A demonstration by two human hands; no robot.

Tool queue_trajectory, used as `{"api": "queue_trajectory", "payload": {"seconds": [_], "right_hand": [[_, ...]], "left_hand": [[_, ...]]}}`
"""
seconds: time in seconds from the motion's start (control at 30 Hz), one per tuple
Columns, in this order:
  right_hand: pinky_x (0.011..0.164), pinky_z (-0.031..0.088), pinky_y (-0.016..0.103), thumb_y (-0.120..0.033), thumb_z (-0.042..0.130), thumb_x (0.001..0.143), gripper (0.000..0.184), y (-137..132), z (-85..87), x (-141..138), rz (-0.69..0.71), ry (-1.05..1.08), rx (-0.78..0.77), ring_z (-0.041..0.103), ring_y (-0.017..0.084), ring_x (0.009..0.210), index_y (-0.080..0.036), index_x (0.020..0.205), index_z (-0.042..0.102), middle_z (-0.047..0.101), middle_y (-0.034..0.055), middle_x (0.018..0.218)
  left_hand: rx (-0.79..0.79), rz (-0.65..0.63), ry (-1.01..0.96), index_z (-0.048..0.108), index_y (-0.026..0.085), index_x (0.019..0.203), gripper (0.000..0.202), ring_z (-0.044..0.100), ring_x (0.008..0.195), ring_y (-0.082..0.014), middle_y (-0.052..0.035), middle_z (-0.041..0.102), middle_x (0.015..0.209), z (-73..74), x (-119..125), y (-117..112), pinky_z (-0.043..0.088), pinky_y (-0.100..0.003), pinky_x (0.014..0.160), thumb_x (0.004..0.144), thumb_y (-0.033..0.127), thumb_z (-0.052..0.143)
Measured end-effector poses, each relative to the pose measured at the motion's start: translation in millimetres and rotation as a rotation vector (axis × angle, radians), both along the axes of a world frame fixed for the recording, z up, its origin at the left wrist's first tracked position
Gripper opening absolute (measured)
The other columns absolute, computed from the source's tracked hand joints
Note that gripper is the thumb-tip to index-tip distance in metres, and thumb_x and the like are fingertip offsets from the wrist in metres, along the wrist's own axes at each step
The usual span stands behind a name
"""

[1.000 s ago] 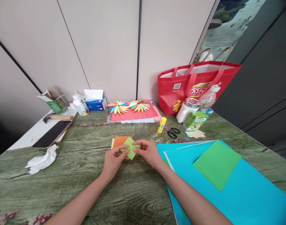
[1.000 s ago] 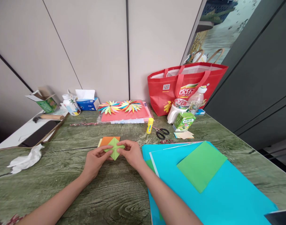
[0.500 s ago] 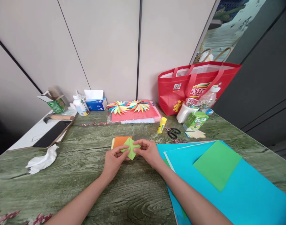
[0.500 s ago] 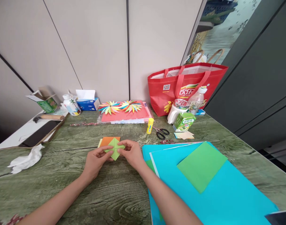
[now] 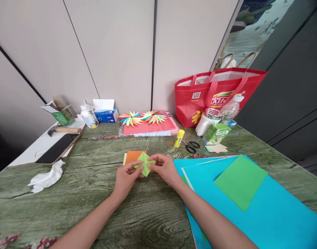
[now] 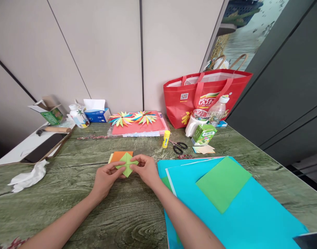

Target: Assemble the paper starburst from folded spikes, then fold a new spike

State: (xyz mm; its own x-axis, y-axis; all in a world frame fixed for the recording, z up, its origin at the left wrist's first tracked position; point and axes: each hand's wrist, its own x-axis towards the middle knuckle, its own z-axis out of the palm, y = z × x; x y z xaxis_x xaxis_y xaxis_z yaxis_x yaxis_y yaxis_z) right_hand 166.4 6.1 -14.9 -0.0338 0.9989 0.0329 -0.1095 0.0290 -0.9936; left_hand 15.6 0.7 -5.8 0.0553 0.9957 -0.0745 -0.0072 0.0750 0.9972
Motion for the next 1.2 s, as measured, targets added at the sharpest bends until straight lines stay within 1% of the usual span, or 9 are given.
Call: {"api": "queue_trajectory", "payload": {"seconds": [0.13,0.27,0.37,0.53,0.63,0.8,0.93,1.07,1.2], "right_hand": [[0.050,0.045,0.023,-0.021,0.067,0.057,0.017,0.5,-1.2,0.3,0.005,-0.009,0.005,0.049,0.009,0.049,-0.016,0.073,0.060,0.055,-0.0047,0.055],[0.052,0.046,0.024,-0.020,0.067,0.056,0.020,0.4,-1.2,-0.6,0.020,0.022,-0.011,0.051,0.010,0.052,-0.016,0.074,0.059,0.057,-0.0036,0.059],[0.052,0.046,0.024,-0.021,0.067,0.056,0.021,0.0,-0.2,-0.8,0.008,0.019,-0.017,0.051,0.010,0.052,-0.016,0.074,0.059,0.058,-0.0034,0.059],[0.051,0.044,0.023,-0.021,0.068,0.056,0.023,-0.5,0.1,-1.0,-0.005,0.005,-0.010,0.051,0.010,0.052,-0.016,0.076,0.058,0.060,-0.0026,0.062],[0.052,0.045,0.024,-0.021,0.069,0.055,0.025,-0.5,-3.0,-2.6,0.009,0.017,-0.016,0.052,0.011,0.053,-0.016,0.076,0.058,0.060,-0.0023,0.062],[0.055,0.047,0.026,-0.022,0.070,0.055,0.025,-0.8,-6.5,-4.3,0.013,0.014,-0.018,0.055,0.013,0.057,-0.016,0.076,0.059,0.060,-0.0016,0.063],[0.060,0.047,0.027,-0.023,0.071,0.055,0.028,-0.6,-1.7,-0.4,0.081,0.053,-0.014,0.058,0.013,0.062,-0.017,0.079,0.059,0.063,-0.0008,0.069],[0.067,0.047,0.028,-0.021,0.072,0.055,0.035,0.5,5.1,6.7,0.154,0.053,-0.008,0.061,0.014,0.070,-0.017,0.088,0.060,0.067,0.0015,0.081],[0.063,0.049,0.028,-0.020,0.073,0.054,0.044,0.9,7.5,10.2,0.159,0.117,-0.089,0.062,0.013,0.061,-0.018,0.095,0.057,0.067,0.0001,0.074]], "left_hand": [[0.016,-0.003,-0.013,0.067,0.016,0.081,0.025,0.062,0.050,-0.0143,0.0014,0.067,0.057,1.0,0.9,-0.4,0.052,-0.023,0.054,0.058,0.025,0.072],[0.041,0.015,-0.007,0.068,0.016,0.082,0.027,0.060,0.050,-0.0129,0.0017,0.067,0.059,2.9,1.7,-2.1,0.051,-0.023,0.052,0.057,0.025,0.072],[0.042,-0.001,-0.008,0.069,0.016,0.081,0.025,0.060,0.050,-0.0124,0.0011,0.067,0.060,3.4,1.8,-3.5,0.050,-0.022,0.052,0.058,0.025,0.072],[-0.033,-0.043,-0.012,0.069,0.015,0.085,0.030,0.061,0.051,-0.0137,-0.0002,0.068,0.059,-1.8,2.7,-3.8,0.052,-0.025,0.057,0.057,0.025,0.073],[-0.023,-0.037,-0.039,0.069,0.016,0.083,0.029,0.060,0.051,-0.0132,-0.0003,0.068,0.063,-6.0,2.9,-2.6,0.052,-0.025,0.055,0.056,0.025,0.073],[-0.013,-0.035,-0.010,0.069,0.015,0.081,0.028,0.058,0.048,-0.0126,-0.0001,0.066,0.055,-8.6,1.5,-1.1,0.050,-0.023,0.052,0.055,0.024,0.074],[-0.007,-0.023,0.003,0.069,0.015,0.081,0.029,0.058,0.049,-0.0122,-0.0007,0.067,0.058,-8.8,0.0,-0.6,0.049,-0.022,0.052,0.055,0.024,0.074],[-0.007,0.007,0.013,0.070,0.015,0.081,0.028,0.057,0.047,-0.0112,0.0000,0.066,0.056,-6.9,-0.8,0.0,0.047,-0.020,0.049,0.055,0.024,0.074],[0.005,-0.004,0.005,0.070,0.015,0.080,0.027,0.056,0.048,-0.0106,-0.0001,0.067,0.057,-4.5,-0.4,-0.3,0.046,-0.019,0.049,0.055,0.023,0.073]]}}
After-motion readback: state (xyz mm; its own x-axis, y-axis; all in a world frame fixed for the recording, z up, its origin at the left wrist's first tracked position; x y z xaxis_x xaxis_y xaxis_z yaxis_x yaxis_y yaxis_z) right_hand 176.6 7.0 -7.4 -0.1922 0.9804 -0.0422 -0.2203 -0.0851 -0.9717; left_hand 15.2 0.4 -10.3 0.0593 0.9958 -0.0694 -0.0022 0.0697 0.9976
